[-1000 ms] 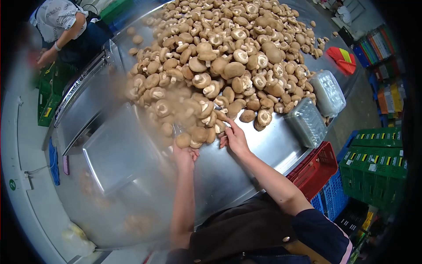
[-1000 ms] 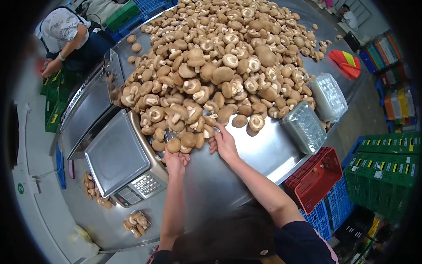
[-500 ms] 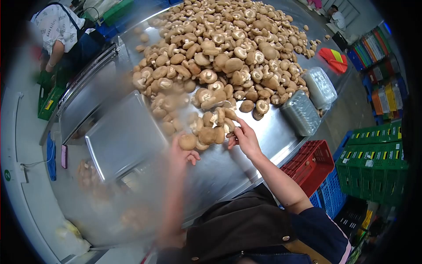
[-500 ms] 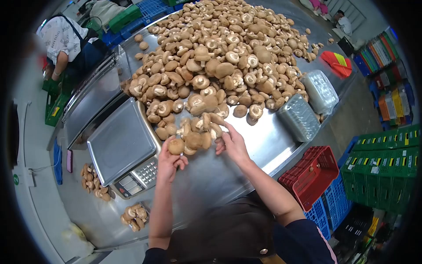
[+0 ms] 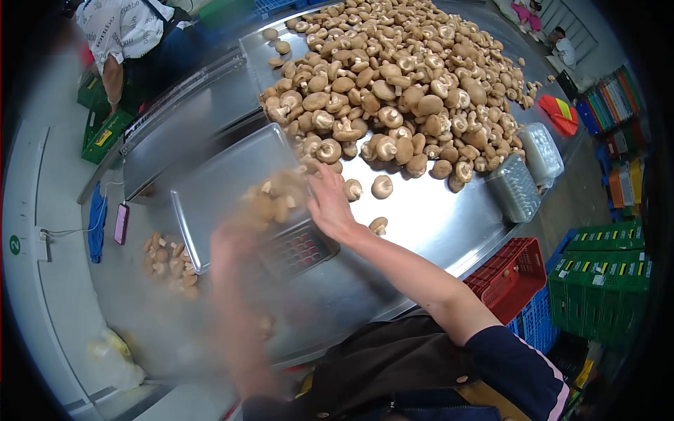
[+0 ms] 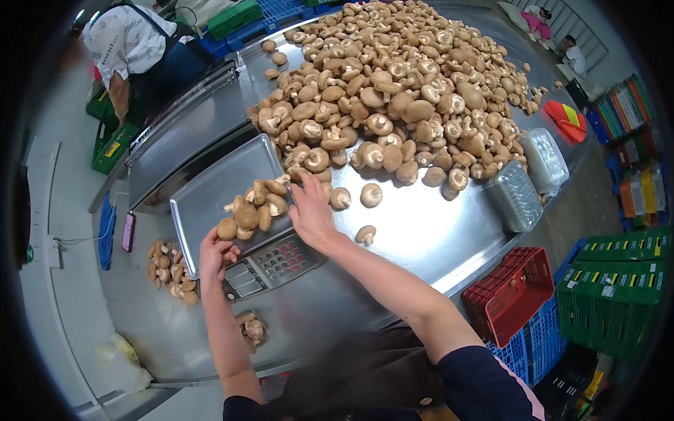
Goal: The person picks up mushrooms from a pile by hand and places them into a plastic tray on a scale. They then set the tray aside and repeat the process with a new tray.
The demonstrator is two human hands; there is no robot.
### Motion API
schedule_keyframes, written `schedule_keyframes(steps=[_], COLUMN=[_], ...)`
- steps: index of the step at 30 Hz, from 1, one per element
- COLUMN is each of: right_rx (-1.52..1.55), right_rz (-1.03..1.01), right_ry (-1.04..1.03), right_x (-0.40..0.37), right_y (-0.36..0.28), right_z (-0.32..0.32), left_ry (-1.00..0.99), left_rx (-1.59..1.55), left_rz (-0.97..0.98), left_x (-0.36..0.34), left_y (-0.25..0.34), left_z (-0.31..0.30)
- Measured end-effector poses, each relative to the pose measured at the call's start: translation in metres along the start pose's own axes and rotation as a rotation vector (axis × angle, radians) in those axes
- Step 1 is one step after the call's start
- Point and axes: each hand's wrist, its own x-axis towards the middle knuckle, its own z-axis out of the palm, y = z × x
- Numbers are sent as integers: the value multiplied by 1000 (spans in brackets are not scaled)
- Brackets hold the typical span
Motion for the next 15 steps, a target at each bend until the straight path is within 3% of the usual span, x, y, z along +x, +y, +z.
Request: schedule_keyframes(steps=[4,8,11,13,14,15], right_rx=[-72,180,110,-206,-334,-312], right_rz=[-48,-13,94,84,-22,40], right_ry=[-74,-51,38,-16,-48,-158], right_x=[6,-3,-9,-13,-13,-13], right_y=[-6,11,38,81,84,85], right_z=[21,12,-10,-5,-10,-14], left_ry=[67,190,398,544,444,357], left_rx=[13,-91,-86,-147,-283,-283], left_rz=[-3,118,231,373,338,309], left_x=[-1,-13,-34,-48,-58,-70], left_y=[-8,-23,-29,-36,-31,-29], left_z=[-27,-29,-26,-12,0,16])
